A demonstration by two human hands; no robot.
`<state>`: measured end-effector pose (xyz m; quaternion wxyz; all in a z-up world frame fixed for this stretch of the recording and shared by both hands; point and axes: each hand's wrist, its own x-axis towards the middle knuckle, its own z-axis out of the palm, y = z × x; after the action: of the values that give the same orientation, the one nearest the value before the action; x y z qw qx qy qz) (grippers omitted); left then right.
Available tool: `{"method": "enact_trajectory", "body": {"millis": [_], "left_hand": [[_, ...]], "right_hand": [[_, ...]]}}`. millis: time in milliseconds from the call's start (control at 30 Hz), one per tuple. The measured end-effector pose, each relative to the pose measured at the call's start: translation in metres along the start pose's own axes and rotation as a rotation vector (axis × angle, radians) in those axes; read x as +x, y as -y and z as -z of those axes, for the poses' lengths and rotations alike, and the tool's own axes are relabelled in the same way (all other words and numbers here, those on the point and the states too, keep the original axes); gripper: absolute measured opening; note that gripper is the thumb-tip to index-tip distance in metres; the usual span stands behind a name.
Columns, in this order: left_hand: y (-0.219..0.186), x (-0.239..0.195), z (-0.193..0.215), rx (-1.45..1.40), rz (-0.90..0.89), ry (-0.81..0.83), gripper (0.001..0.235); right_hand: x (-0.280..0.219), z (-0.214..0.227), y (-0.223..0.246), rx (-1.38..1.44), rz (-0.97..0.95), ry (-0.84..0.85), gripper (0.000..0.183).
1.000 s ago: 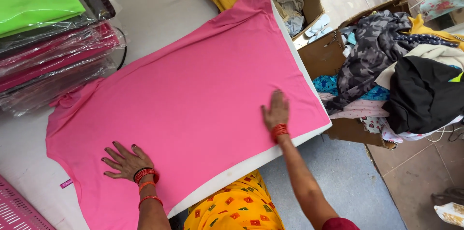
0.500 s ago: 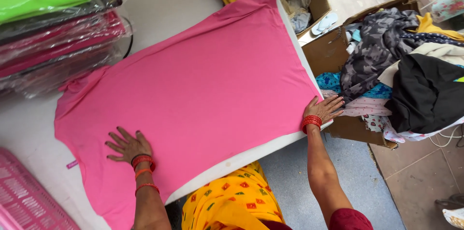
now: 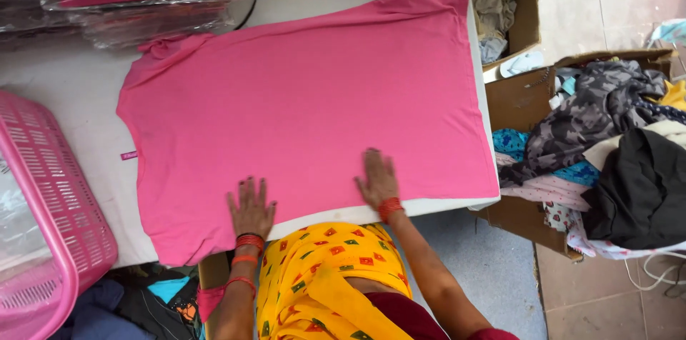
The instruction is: The person folds a yellow patterned cloth and places it into a clear plastic bag on a white table. They then pick up a pink t-shirt, lay it flat, and fold it neatly by hand before placing it on a stack of other packaged clothes.
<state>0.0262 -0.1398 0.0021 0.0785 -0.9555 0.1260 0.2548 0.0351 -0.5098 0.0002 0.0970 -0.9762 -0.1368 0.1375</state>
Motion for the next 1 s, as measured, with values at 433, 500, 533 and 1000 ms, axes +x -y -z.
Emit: {"method": "enact_trajectory", "body": {"millis": [433,500,533,1000], "left_hand": [[0.132,-0.078,-0.067,-0.474,0.835,-0.472,0.077],[0.130,-0.094,-0.073,-0.561,0.932,-0.562,0.081],[0.128,-0.104,-0.075,-0.627,0.980,-0.570,0.081],[0.157,-0.130,-0.175,-1.051,0.838,-0.683,0.094]], "right_hand": [[-0.147,-0.025,-0.249,0.237,-1.195,-0.390,0.084],[-0.149,-0.041,-0.255,0.230,-1.193,-0.422,0.084],[-0.152,-0.044,-0.251,0.193,-1.159,-0.513,0.084],[-0.181,-0.026,-0.189,-0.010,-0.693,-0.523,0.063]]}}
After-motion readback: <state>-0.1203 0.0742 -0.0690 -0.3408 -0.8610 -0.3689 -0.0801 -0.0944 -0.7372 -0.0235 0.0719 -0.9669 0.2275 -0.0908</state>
